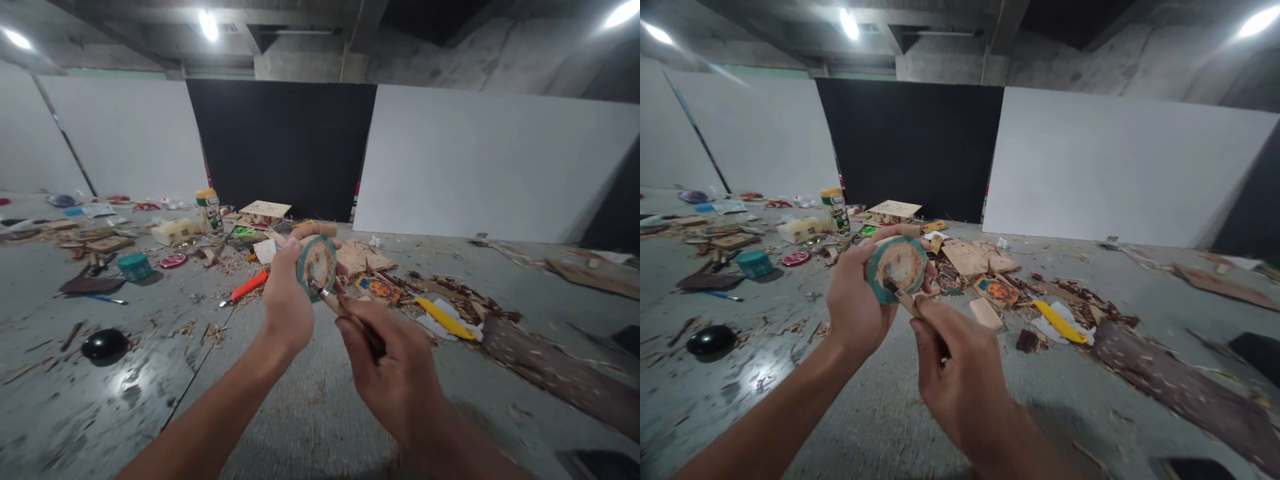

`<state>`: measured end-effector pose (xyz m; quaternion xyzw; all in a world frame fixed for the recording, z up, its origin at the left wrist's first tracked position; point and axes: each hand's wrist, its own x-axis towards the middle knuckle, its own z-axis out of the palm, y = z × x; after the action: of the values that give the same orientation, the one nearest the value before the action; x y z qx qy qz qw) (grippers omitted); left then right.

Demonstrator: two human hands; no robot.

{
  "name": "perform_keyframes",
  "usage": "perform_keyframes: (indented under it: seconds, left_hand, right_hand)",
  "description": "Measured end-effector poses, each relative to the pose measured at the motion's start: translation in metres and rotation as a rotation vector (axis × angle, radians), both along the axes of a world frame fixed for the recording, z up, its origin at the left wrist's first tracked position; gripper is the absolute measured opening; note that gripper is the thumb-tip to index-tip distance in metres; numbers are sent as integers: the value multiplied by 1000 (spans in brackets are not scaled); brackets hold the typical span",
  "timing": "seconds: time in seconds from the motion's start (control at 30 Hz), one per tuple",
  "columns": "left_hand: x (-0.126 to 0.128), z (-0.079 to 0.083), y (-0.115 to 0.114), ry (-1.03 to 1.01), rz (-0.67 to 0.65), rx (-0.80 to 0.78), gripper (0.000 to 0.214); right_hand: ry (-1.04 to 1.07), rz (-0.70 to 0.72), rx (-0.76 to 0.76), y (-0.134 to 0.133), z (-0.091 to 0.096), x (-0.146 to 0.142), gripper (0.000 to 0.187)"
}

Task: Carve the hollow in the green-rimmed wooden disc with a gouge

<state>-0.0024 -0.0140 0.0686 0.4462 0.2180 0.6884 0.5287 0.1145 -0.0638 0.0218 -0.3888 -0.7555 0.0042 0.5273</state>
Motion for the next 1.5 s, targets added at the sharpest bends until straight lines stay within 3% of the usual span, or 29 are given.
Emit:
perform_keyframes:
  seconds: [0.17, 0.23, 0.3, 0.4, 0.5, 0.57, 0.7, 0.77, 0.83, 0.93, 1.0, 1.07, 1.17, 1.23, 1.3, 1.43, 1.5]
  left_hand:
    - [-2, -6, 0, -40, 3, 133, 30]
    - [-3, -8, 0, -33, 24, 174, 32]
    - [-3, -9, 1, 17, 31, 165, 32]
    - [-4, -8, 3, 103, 20, 90, 31]
    - [-4, -5, 2, 131, 16, 27, 30]
    - [-3, -5, 1, 126, 22, 27, 31]
    - [-4, -11, 2, 122, 79, 189, 33]
    - [-5, -16, 6, 132, 103, 255, 33]
    - [-5, -20, 11, 143, 84, 242, 34]
    - [-6, -22, 16, 183, 27, 150, 35]
    - [-7, -22, 17, 191, 15, 129, 34]
    - [-7, -20, 15, 166, 26, 163, 35]
    - [-7, -18, 10, 118, 58, 239, 35]
    - [-6, -17, 7, 89, 43, 239, 34]
    - [-5, -16, 6, 72, 12, 196, 31]
    - [-3, -13, 4, 75, -13, 110, 31]
    - [-3, -10, 3, 87, -20, 74, 30]
  right_hand:
    - [351, 377, -643, -2, 14, -1, 12]
    - [402, 465, -787, -3, 17, 0, 14]
    - [317, 339, -651, -4, 15, 0, 12]
    - [68, 44, -180, -5, 9, -1, 14]
    - [-75, -52, 47, -5, 4, -2, 13]
    - [-12, -21, -19, -5, 6, -3, 11]
    - [323, 291, -559, -4, 14, -4, 12]
    - [387, 384, -699, -4, 15, -4, 12]
    - [307, 287, -579, -3, 13, -3, 12]
    - [64, 34, -241, -2, 6, -2, 16]
    - [-3, -22, -144, -1, 4, -2, 18]
    - [68, 25, -208, -1, 6, -3, 16]
    - [280, 258, -517, -1, 11, -4, 13]
    - [326, 334, -629, -2, 13, -4, 13]
    - [235, 229, -497, -2, 12, -3, 12]
    - [-82, -59, -13, -2, 5, 1, 14]
    - [-164, -115, 97, -3, 2, 2, 20]
